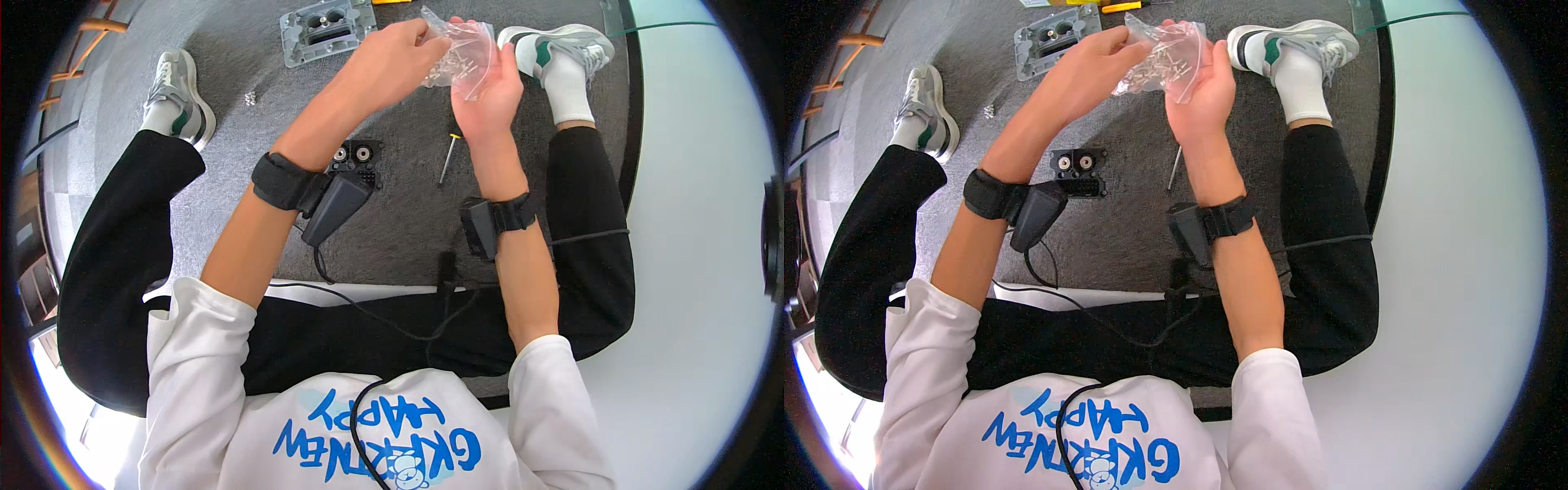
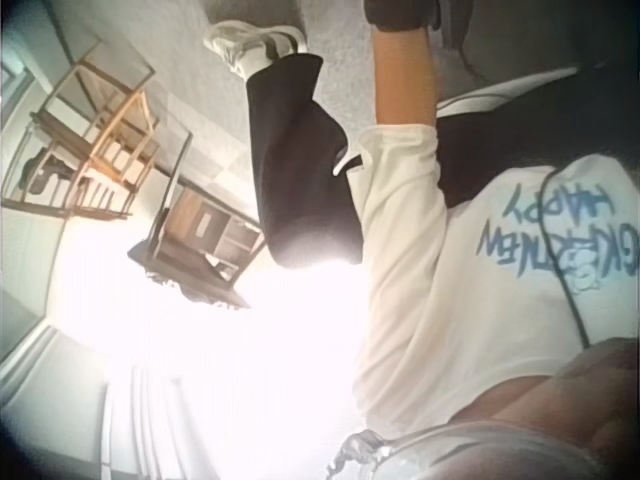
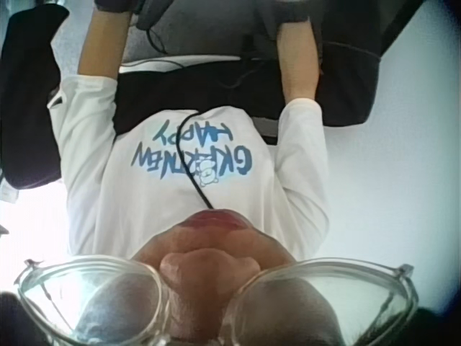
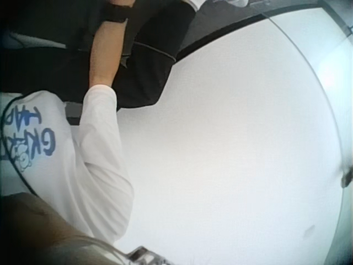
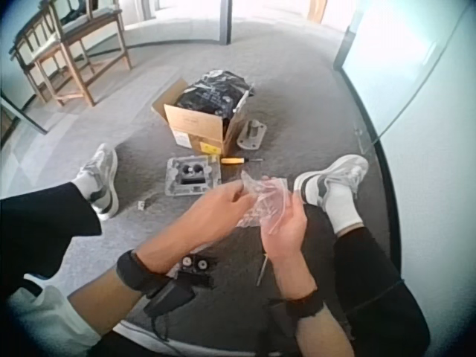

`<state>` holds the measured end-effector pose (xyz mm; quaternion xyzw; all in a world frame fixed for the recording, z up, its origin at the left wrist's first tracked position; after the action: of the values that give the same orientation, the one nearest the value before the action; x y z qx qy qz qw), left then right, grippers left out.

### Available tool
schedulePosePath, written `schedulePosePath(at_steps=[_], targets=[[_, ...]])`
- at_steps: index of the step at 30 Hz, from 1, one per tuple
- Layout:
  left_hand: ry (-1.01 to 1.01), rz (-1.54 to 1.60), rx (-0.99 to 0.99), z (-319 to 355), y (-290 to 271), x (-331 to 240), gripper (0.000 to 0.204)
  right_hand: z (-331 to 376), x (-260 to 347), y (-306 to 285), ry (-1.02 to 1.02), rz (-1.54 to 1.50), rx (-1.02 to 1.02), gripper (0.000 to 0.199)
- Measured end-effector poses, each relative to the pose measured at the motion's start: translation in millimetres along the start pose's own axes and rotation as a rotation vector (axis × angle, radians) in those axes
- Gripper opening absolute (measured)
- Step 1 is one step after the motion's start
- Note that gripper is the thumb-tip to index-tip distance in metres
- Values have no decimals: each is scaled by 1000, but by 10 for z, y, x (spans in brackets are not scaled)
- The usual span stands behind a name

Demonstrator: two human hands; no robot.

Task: The person picks up a component and places it into a metal housing, then empties a bag of screws into their hand and places them into the housing, and finally puts a green-rimmed component into the housing.

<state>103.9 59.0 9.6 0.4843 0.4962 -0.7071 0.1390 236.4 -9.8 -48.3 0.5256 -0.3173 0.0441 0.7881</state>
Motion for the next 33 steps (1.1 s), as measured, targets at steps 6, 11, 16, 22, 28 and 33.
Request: schedulePosePath(at_steps=[6,11,16,22,28,33], targets=[[99,-26,30,51,-93,-168,45,48,-89,-79,97,39,-40,54],[115,-18,25,80,-133,-272,42,-7,-225,-181,241,-303,310,49],[45,153,55,111,-190,-343,30,61,-217,-26,142,-82,-10,48],[115,190,17,106,-300,-501,28,121,-172,127,103,-10,85,50],[187,116,-24,172,-422,-654,26,154,-223,145,101,-44,75,47],[142,89,-41,115,-398,-647,26,141,-288,79,132,-106,11,43]])
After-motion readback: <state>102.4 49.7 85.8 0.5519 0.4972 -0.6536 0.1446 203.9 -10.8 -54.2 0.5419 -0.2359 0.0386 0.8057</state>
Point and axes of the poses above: each hand's wrist, its own z-axis away from the middle knuckle, its own y-axis out of the palm, x = y × z, the point moved 4 cm from there along -z, towards the middle knuckle, and after that the axes turned 7 degrees about -x, right-handed, at the moved point
